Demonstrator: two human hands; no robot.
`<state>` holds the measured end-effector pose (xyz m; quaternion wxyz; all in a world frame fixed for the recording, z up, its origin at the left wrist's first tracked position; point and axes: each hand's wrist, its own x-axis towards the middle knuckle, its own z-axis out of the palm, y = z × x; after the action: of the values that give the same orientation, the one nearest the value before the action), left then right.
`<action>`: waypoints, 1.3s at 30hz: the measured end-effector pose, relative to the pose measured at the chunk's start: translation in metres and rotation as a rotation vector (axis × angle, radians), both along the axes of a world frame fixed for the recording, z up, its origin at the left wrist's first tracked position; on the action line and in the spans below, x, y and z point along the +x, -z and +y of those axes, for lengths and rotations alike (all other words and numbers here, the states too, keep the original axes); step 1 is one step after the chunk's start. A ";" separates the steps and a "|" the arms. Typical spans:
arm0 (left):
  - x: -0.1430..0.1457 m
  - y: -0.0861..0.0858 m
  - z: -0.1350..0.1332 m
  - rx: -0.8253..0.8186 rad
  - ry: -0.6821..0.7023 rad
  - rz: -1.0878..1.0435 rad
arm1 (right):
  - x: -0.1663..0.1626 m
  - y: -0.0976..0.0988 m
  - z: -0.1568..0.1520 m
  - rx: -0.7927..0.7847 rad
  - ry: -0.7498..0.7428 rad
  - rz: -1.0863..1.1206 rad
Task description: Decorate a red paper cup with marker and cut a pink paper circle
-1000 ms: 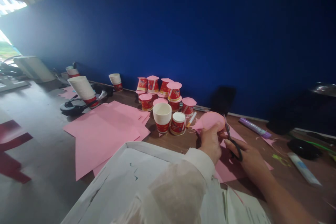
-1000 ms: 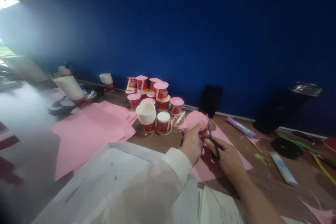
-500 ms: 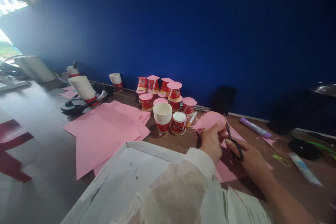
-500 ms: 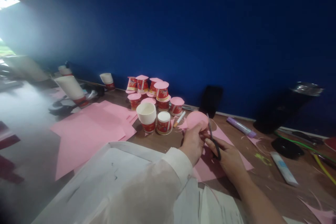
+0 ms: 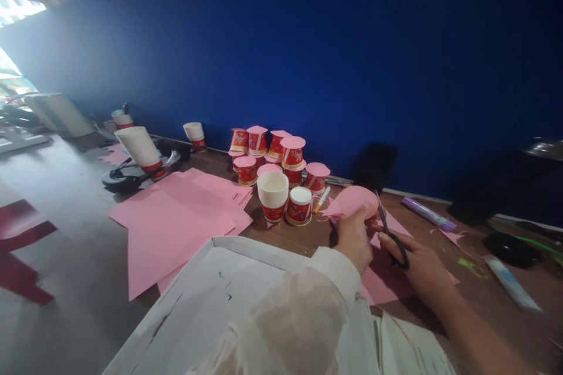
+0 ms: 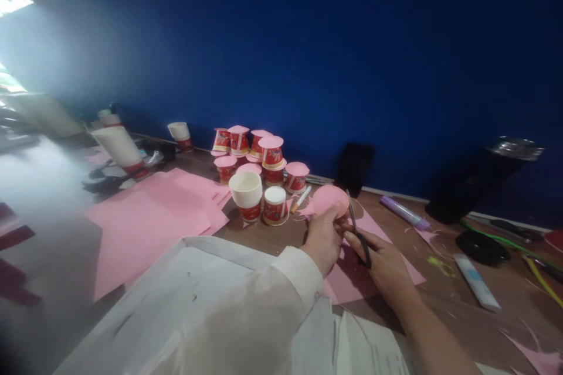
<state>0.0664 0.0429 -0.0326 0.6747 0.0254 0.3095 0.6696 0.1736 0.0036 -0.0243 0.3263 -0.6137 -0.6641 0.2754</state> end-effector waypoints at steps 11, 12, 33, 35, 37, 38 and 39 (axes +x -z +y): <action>-0.001 -0.002 -0.001 0.021 -0.008 0.020 | 0.005 0.007 0.002 0.045 0.000 -0.015; -0.002 -0.003 -0.001 0.020 -0.010 0.022 | 0.004 0.007 0.002 0.056 0.004 -0.012; -0.005 -0.008 -0.002 0.009 -0.020 0.011 | -0.003 -0.006 -0.003 0.000 0.006 0.001; -0.005 -0.007 -0.001 -0.009 -0.021 0.017 | -0.003 -0.006 -0.003 -0.021 0.009 -0.002; -0.005 -0.006 -0.001 -0.008 -0.014 0.034 | -0.003 -0.004 -0.002 -0.028 0.021 0.013; -0.005 -0.006 -0.001 0.002 -0.012 0.044 | -0.002 -0.003 -0.002 -0.033 0.032 0.019; -0.005 -0.006 -0.001 0.013 -0.012 0.053 | -0.001 -0.001 -0.002 -0.045 0.039 0.023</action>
<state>0.0611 0.0417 -0.0270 0.6621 0.0458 0.3230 0.6746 0.1721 0.0019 -0.0235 0.3255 -0.6303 -0.6419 0.2909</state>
